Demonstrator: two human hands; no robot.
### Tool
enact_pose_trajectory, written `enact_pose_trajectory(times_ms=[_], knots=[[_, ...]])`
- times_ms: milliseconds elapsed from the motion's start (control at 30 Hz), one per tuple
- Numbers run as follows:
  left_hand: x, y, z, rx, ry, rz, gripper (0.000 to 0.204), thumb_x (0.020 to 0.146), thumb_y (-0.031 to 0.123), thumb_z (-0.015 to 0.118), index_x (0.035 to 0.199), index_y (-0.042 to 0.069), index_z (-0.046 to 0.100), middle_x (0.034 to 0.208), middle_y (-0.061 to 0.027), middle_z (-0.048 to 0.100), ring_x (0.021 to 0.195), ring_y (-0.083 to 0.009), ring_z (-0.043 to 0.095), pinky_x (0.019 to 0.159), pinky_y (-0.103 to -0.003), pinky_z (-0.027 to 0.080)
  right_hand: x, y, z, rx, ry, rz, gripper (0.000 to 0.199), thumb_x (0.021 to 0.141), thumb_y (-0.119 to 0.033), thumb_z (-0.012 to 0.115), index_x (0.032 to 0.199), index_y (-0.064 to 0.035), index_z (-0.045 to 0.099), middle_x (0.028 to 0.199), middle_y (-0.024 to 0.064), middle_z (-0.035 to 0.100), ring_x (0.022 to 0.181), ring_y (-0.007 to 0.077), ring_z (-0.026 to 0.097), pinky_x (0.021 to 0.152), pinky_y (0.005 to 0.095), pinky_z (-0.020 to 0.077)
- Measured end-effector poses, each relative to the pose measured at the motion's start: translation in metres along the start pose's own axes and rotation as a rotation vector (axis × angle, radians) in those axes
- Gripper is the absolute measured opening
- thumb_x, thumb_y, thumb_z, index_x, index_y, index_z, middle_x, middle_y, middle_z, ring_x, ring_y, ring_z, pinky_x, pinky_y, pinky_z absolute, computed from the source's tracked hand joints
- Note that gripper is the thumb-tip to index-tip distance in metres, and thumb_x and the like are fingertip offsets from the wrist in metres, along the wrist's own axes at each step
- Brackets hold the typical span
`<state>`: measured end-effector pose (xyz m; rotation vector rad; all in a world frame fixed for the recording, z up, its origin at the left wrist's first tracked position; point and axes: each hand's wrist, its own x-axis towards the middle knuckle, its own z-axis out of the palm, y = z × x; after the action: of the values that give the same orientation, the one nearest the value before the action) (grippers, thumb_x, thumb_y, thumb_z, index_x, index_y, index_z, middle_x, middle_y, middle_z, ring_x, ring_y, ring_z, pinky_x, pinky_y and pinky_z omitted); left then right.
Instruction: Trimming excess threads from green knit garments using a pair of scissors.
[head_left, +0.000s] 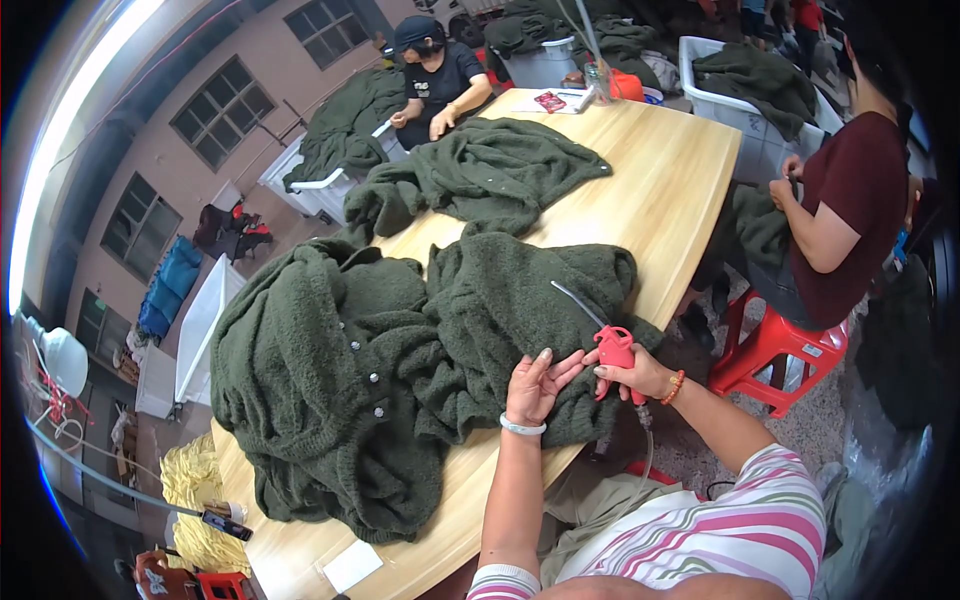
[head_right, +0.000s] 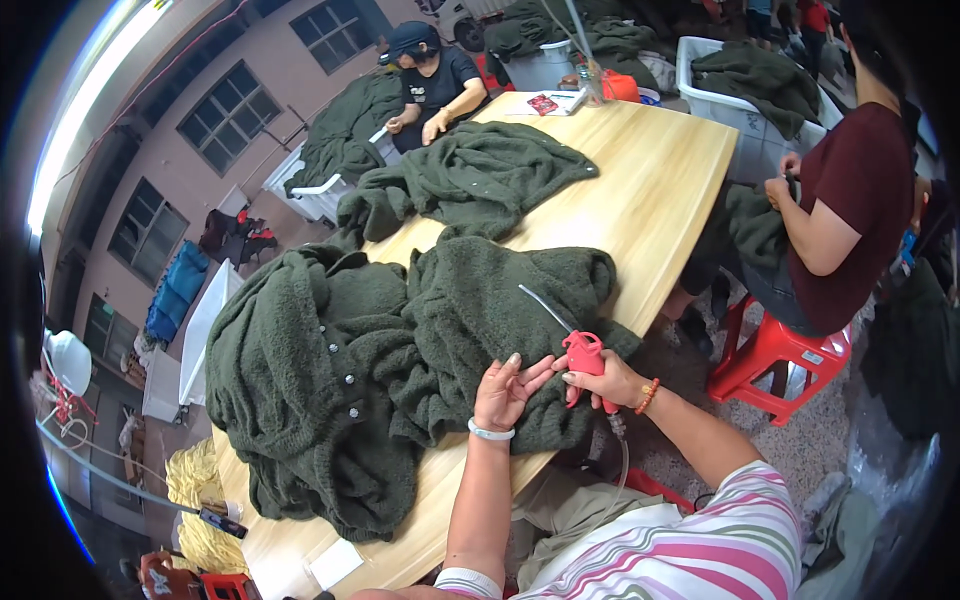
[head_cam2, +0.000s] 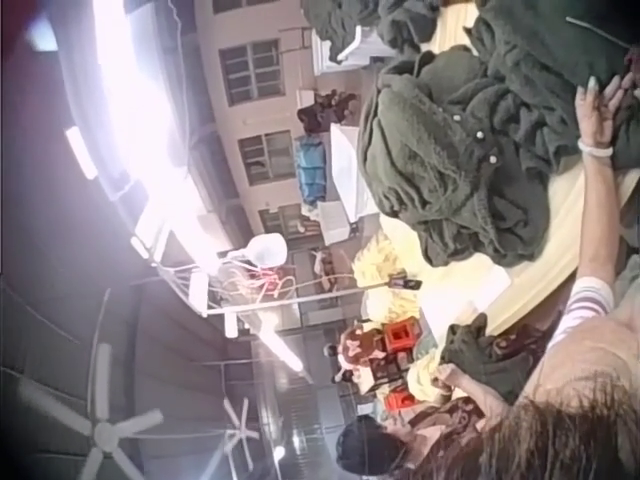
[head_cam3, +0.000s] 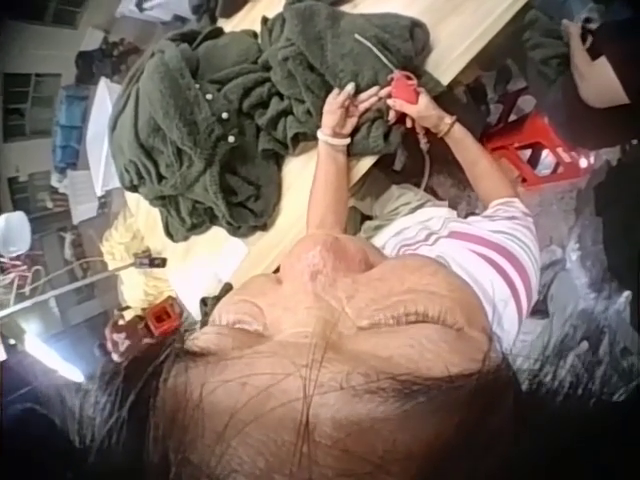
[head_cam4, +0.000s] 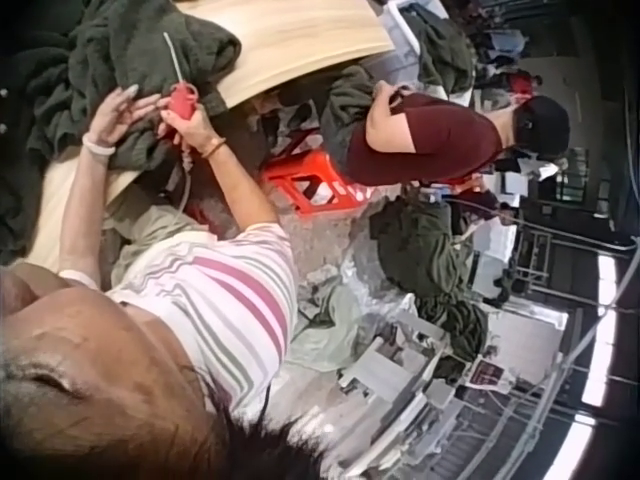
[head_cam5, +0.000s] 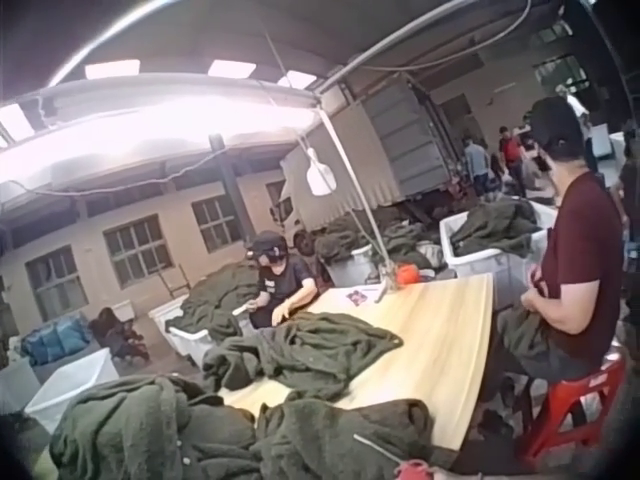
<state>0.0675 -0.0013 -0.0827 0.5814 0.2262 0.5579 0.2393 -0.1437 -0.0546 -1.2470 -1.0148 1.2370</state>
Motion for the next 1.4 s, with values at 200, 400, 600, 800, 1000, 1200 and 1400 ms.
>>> enact_pose_trajectory(times_ms=[200, 400, 600, 800, 1000, 1200, 1400], knots=[[0.004, -0.004, 0.016, 0.147, 0.055, 0.029, 0.033, 0.092, 0.007, 0.053, 0.06, 0.007, 0.043, 0.084, -0.0159, 0.061, 0.109, -0.0545, 0.05, 0.096, -0.057, 0.045, 0.004, 0.014, -0.005, -0.004, 0.041, -0.021, 0.026, 0.088, -0.024, 0.061, 0.106, -0.0051, 0.061, 0.076, 0.0035, 0.067, 0.058, 0.0082, 0.061, 0.046, 0.0216, 0.0476], [-0.002, 0.004, 0.002, 0.131, 0.121, 0.073, 0.021, 0.094, 0.011, 0.05, 0.076, 0.003, 0.056, 0.105, -0.02, 0.063, 0.111, -0.0533, 0.05, 0.1, -0.057, 0.042, 0.015, 0.016, 0.005, 0.025, -0.022, -0.037, 0.03, 0.088, -0.024, 0.06, 0.109, -0.0043, 0.057, 0.071, 0.0047, 0.066, 0.055, 0.0107, 0.061, 0.042, 0.0232, 0.0464], [0.004, -0.001, -0.001, 0.159, 0.001, 0.063, 0.018, 0.095, 0.012, 0.049, 0.089, -0.003, 0.057, 0.109, -0.0288, 0.059, 0.11, -0.0522, 0.05, 0.097, -0.051, 0.047, 0.011, 0.017, 0.001, 0.042, -0.009, -0.094, 0.03, 0.088, -0.025, 0.06, 0.109, -0.0042, 0.056, 0.069, 0.0058, 0.064, 0.058, 0.0123, 0.062, 0.041, 0.024, 0.0465], [0.003, 0.003, -0.012, 0.12, -0.026, 0.036, 0.021, 0.095, 0.013, 0.05, 0.096, -0.007, 0.055, 0.117, -0.0375, 0.05, 0.117, -0.0483, 0.047, 0.102, -0.049, 0.043, 0.01, 0.014, 0.004, 0.044, -0.017, -0.123, 0.029, 0.086, -0.023, 0.06, 0.108, -0.0041, 0.057, 0.068, 0.0063, 0.064, 0.057, 0.0126, 0.061, 0.041, 0.0246, 0.0464], [0.004, 0.002, -0.009, 0.171, 0.046, 0.07, 0.021, 0.096, 0.015, 0.049, 0.094, -0.006, 0.054, 0.11, -0.0279, 0.058, 0.111, -0.0476, 0.053, 0.096, -0.049, 0.049, 0.014, 0.018, 0.003, 0.042, -0.004, -0.123, 0.031, 0.085, -0.025, 0.06, 0.107, -0.0028, 0.056, 0.069, 0.0069, 0.065, 0.056, 0.0135, 0.061, 0.04, 0.0253, 0.0471], [0.006, 0.006, -0.015, 0.154, -0.041, 0.022, 0.027, 0.096, 0.015, 0.048, 0.105, -0.011, 0.051, 0.125, -0.0383, 0.043, 0.121, -0.0468, 0.044, 0.105, -0.048, 0.04, 0.016, 0.02, 0.002, 0.042, -0.018, -0.124, 0.036, 0.086, -0.027, 0.06, 0.113, -0.0044, 0.056, 0.069, 0.0053, 0.064, 0.055, 0.0115, 0.06, 0.041, 0.0242, 0.0472], [0.003, 0.004, -0.011, 0.173, 0.022, 0.049, 0.026, 0.096, 0.016, 0.047, 0.101, -0.009, 0.052, 0.116, -0.0363, 0.052, 0.113, -0.0472, 0.051, 0.099, -0.048, 0.046, 0.018, 0.023, 0.004, 0.063, -0.018, -0.132, 0.03, 0.086, -0.024, 0.06, 0.108, -0.0037, 0.057, 0.069, 0.0065, 0.065, 0.057, 0.0135, 0.062, 0.041, 0.0255, 0.0481]])
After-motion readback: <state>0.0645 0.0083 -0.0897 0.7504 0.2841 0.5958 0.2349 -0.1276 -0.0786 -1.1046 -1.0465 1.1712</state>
